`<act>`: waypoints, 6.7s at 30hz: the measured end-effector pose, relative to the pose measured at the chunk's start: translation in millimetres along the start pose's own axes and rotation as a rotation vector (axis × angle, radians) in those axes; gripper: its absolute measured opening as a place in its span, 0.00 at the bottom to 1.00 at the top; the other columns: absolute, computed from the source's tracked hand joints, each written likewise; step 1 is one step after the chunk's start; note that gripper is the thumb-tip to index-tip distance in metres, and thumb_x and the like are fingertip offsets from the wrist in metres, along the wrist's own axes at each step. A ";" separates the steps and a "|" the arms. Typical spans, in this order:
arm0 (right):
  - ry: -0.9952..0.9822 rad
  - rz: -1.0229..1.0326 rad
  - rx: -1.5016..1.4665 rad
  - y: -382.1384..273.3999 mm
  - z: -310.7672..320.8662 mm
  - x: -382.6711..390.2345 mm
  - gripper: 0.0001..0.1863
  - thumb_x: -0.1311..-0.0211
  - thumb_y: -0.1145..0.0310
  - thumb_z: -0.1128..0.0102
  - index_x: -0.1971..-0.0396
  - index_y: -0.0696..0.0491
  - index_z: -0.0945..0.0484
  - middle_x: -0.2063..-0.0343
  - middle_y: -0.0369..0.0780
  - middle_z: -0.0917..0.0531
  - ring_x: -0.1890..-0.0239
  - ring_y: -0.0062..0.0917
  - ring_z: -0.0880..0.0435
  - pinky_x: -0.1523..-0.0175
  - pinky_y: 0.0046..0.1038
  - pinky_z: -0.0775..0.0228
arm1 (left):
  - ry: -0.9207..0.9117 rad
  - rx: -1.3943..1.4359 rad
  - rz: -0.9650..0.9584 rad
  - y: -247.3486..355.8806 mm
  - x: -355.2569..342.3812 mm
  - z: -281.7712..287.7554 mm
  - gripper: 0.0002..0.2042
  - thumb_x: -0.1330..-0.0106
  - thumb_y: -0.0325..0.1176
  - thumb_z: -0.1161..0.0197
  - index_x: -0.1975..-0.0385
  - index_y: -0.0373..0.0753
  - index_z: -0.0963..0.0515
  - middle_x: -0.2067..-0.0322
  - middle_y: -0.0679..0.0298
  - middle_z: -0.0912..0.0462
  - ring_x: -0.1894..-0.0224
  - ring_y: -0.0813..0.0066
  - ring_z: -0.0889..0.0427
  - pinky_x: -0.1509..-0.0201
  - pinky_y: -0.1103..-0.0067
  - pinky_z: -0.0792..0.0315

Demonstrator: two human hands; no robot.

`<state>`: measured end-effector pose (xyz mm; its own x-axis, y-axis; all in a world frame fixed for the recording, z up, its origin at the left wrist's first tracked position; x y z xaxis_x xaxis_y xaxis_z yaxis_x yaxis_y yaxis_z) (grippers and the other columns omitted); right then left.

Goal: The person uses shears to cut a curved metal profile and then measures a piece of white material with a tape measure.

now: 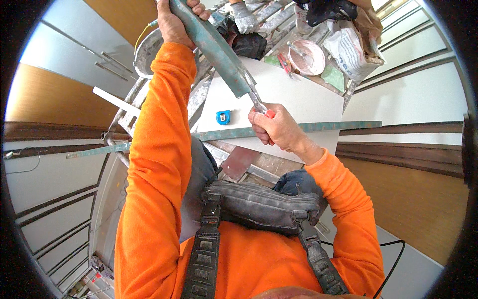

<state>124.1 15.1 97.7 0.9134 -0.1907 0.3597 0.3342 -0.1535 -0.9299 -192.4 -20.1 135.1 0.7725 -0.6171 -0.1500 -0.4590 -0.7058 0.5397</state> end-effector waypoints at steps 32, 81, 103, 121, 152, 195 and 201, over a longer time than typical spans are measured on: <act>0.429 0.260 0.587 3.9 47.2 4.7 0.19 0.44 0.63 0.32 0.57 0.61 0.18 0.67 0.52 0.14 0.62 0.47 0.14 0.53 0.38 0.22 | 0.358 -0.141 -0.201 18.7 4.1 27.5 0.26 0.28 0.62 0.45 0.58 0.40 0.28 0.70 0.61 0.24 0.73 0.67 0.24 0.71 0.70 0.27; 0.084 0.130 0.123 6.1 18.9 -5.7 0.14 0.35 0.64 0.35 0.59 0.59 0.21 0.74 0.37 0.19 0.71 0.22 0.20 0.61 0.27 0.27 | 0.141 -0.163 -0.054 -5.4 24.7 -22.3 0.28 0.29 0.65 0.46 0.58 0.41 0.29 0.72 0.66 0.28 0.73 0.73 0.28 0.70 0.75 0.29; -0.082 0.000 0.009 3.4 16.5 -13.5 0.16 0.35 0.67 0.40 0.51 0.59 0.22 0.67 0.35 0.18 0.67 0.19 0.24 0.60 0.23 0.30 | -0.021 -0.143 0.010 -13.1 14.3 -12.5 0.31 0.28 0.67 0.50 0.54 0.39 0.32 0.70 0.63 0.30 0.72 0.72 0.30 0.68 0.73 0.30; -0.025 0.129 0.184 -5.5 15.4 -9.9 0.21 0.36 0.73 0.38 0.44 0.59 0.25 0.59 0.34 0.20 0.56 0.18 0.22 0.46 0.23 0.28 | 0.165 -0.152 0.049 -25.5 12.9 -1.0 0.28 0.27 0.63 0.48 0.60 0.38 0.33 0.71 0.62 0.29 0.73 0.71 0.30 0.69 0.73 0.28; -0.088 0.095 0.242 -11.7 13.6 -3.2 0.13 0.32 0.69 0.42 0.52 0.58 0.23 0.67 0.34 0.20 0.64 0.18 0.22 0.56 0.23 0.27 | 0.089 -0.087 0.001 -8.7 16.8 -29.6 0.28 0.29 0.66 0.48 0.57 0.42 0.30 0.74 0.66 0.28 0.79 0.74 0.29 0.77 0.77 0.31; 0.177 0.253 0.430 -3.9 9.9 -3.8 0.16 0.30 0.60 0.39 0.71 0.57 0.21 0.84 0.34 0.26 0.83 0.19 0.30 0.76 0.26 0.36 | -0.076 0.074 -0.050 -3.8 14.5 -28.2 0.31 0.31 0.68 0.48 0.57 0.39 0.30 0.73 0.65 0.31 0.79 0.74 0.32 0.76 0.77 0.32; 0.287 0.291 0.610 -9.4 13.9 -1.7 0.15 0.30 0.61 0.39 0.70 0.59 0.22 0.86 0.35 0.26 0.82 0.23 0.25 0.74 0.28 0.32 | 0.083 0.008 -0.051 -9.6 28.2 -45.1 0.29 0.30 0.67 0.48 0.60 0.40 0.28 0.74 0.63 0.27 0.78 0.71 0.28 0.75 0.75 0.28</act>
<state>122.6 30.3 104.7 0.9160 -0.4007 0.0193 0.2335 0.4937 -0.8377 -146.4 -15.0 163.0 0.8285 -0.5496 -0.1072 -0.4216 -0.7382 0.5266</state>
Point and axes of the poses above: each hand's wrist, its own x-axis away from the middle knuckle, its own z-axis out of the back of the hand, y = z × x, the point moved 2 cm from there along -x, towards the middle knuckle
